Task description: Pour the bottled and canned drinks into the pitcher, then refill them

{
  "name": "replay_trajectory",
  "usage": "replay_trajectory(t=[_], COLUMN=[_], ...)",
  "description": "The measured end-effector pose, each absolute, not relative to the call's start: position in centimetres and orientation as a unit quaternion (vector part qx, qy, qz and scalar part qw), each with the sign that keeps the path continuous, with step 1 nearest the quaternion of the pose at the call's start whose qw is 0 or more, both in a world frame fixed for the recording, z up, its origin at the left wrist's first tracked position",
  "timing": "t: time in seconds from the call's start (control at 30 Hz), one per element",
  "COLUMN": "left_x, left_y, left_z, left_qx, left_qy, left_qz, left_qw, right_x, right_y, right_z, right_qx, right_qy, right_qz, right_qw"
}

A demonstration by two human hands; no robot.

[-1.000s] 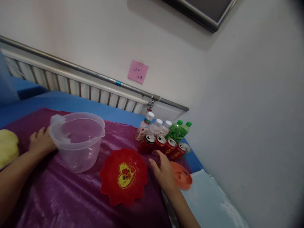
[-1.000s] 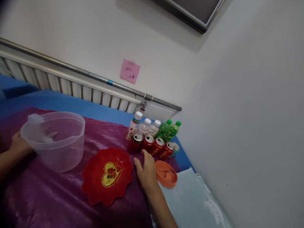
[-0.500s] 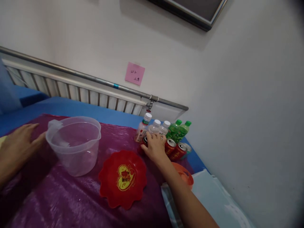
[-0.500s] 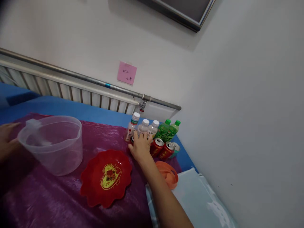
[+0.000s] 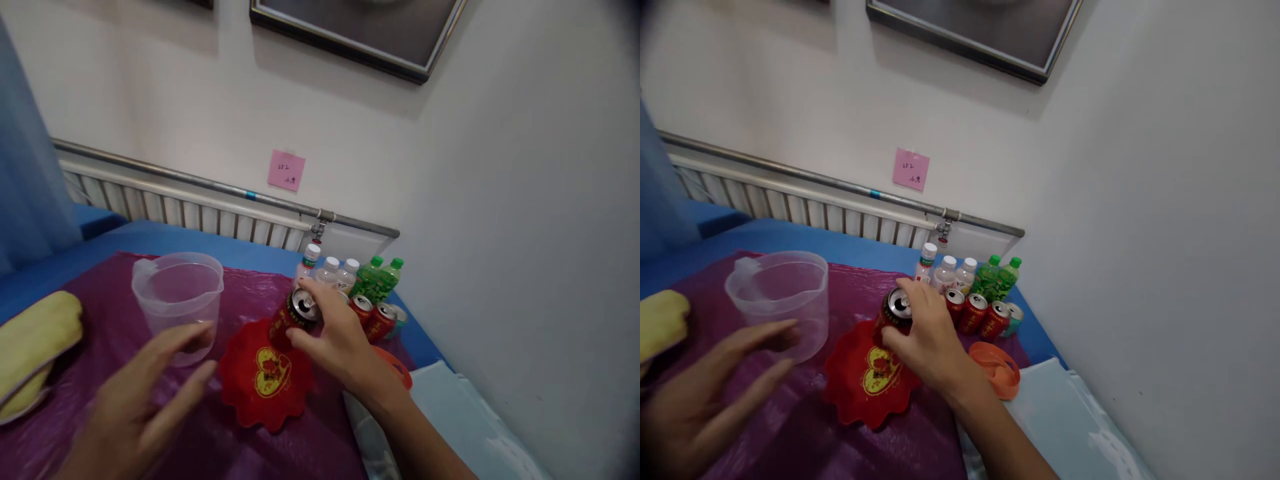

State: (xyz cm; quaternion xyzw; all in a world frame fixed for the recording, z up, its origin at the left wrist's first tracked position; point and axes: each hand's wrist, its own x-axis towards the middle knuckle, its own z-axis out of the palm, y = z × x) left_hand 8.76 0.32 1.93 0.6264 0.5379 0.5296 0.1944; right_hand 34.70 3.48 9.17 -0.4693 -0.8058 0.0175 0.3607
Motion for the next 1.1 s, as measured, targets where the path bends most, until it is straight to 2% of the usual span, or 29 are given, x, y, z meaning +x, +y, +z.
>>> replay_trajectory(t=[0.07, 0.23, 0.3, 0.37, 0.43, 0.53, 0.6, 0.7, 0.87, 1.1], left_x=[10.3, 10.8, 10.4, 9.7, 8.4, 5.2, 2.9, 0.7, -0.5, -3.2], left_y=[0.4, 0.3, -0.5, -1.4, -2.0, -1.4, -0.3, 1.7, 4.6, 6.9], left_z=[2.4, 1.0, 0.3, 0.2, 0.9, 3.6, 6.1, 9.9, 12.6, 12.0], left_qx=[0.633, 0.55, 0.484, 0.43, 0.409, 0.413, 0.432, 0.491, 0.613, 0.722], left_qy=[0.51, 0.338, 0.277, 0.291, 0.369, 0.53, 0.604, 0.674, 0.74, 0.663], left_qz=[0.505, 0.381, 0.366, 0.389, 0.438, 0.505, 0.505, 0.445, 0.275, 0.115], left_qw=[0.29, 0.662, 0.745, 0.761, 0.711, 0.542, 0.44, 0.327, 0.039, -0.16], right_x=[33.5, 30.3, 29.3, 28.9, 29.3, 31.0, 32.4, 34.3, 37.0, 40.7], right_y=[1.8, -0.6, -0.9, -0.7, -0.1, 1.4, 2.7, 4.3, 5.7, 7.5], right_z=[9.7, 9.2, 9.0, 9.0, 8.9, 8.0, 6.7, 4.0, 0.7, 1.1], right_qx=[-0.446, -0.411, -0.407, -0.405, -0.413, -0.446, -0.469, -0.496, -0.521, -0.524], right_qy=[-0.808, -0.791, -0.773, -0.759, -0.751, -0.742, -0.734, -0.715, -0.694, -0.707], right_qz=[0.073, 0.237, 0.307, 0.362, 0.382, 0.346, 0.313, 0.294, 0.281, 0.236], right_qw=[0.379, 0.387, 0.377, 0.359, 0.345, 0.361, 0.379, 0.395, 0.41, 0.413])
